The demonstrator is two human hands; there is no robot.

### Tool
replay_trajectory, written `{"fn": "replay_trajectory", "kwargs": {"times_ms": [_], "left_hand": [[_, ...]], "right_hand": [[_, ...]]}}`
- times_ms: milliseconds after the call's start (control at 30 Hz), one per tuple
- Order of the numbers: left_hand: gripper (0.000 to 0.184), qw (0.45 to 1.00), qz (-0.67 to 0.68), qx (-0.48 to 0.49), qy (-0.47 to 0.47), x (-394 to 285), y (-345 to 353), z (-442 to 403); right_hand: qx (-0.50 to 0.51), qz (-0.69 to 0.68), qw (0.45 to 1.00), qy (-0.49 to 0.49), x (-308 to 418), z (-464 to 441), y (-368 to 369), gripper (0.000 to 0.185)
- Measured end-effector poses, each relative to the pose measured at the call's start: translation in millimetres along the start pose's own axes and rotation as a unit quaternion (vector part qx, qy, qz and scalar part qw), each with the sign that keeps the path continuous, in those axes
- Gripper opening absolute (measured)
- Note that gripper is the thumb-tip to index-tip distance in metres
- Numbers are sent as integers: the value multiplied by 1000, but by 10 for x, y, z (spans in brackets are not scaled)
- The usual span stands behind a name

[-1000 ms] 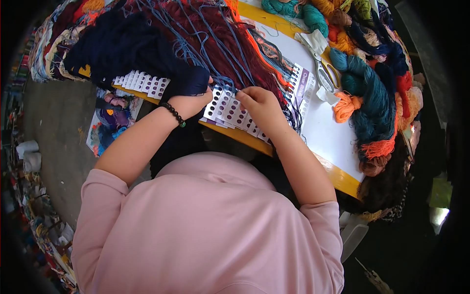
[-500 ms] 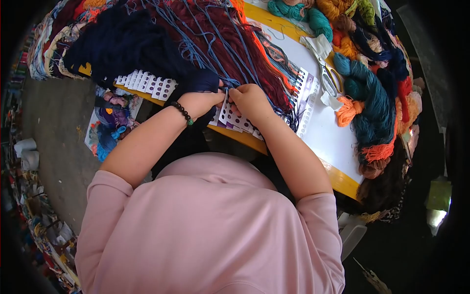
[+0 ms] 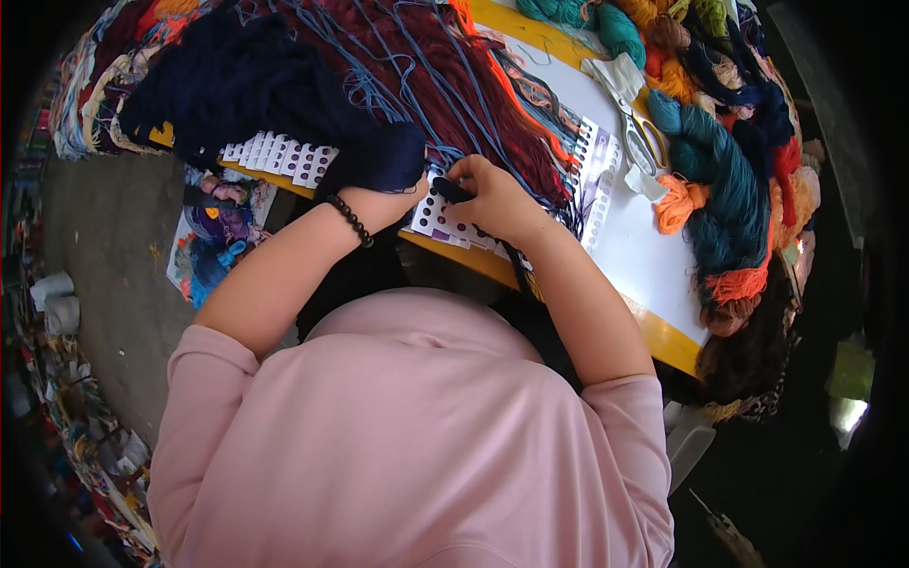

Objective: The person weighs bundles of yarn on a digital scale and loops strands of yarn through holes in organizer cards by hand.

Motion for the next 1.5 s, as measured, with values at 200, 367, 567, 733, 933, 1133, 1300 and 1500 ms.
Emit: {"fn": "replay_trajectory", "kwargs": {"times_ms": [200, 367, 567, 733, 933, 1133, 1300, 1500], "left_hand": [[10, 999, -23, -16, -17, 178, -237, 42], [14, 997, 74, -1, 9, 155, -116, 86], [7, 806, 553, 110, -182, 406, 400, 187], [26, 641, 724, 81, -241, 249, 85, 238], [54, 699, 666, 135, -226, 140, 247, 256], [63, 977, 147, 32, 152, -310, 11, 163], [52, 913, 382, 130, 52, -13, 386, 127], [62, 543, 797, 187, -185, 262, 157, 240]], "right_hand": [[-55, 55, 997, -19, 10, 26, 0, 49], [-75, 73, 994, -29, 31, 38, -4, 51], [-85, 66, 994, -35, -22, 38, -4, 51], [-95, 70, 993, -31, -4, 44, -25, 45], [-47, -295, 954, -9, -140, 19, 50, 22], [17, -264, 964, 16, -28, 46, 57, 18], [-12, -350, 934, 69, -33, 95, 33, 21], [-50, -268, 955, 115, -140, 38, -2, 47]]}}
Point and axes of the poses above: each hand's wrist, its own z-axis away from the middle knuckle, its own y-axis out of the palm, x = y × z, the point moved 8 cm from there along -z, towards the middle knuckle, and after that the axes turned 8 degrees about -z, right-handed, at the moved point
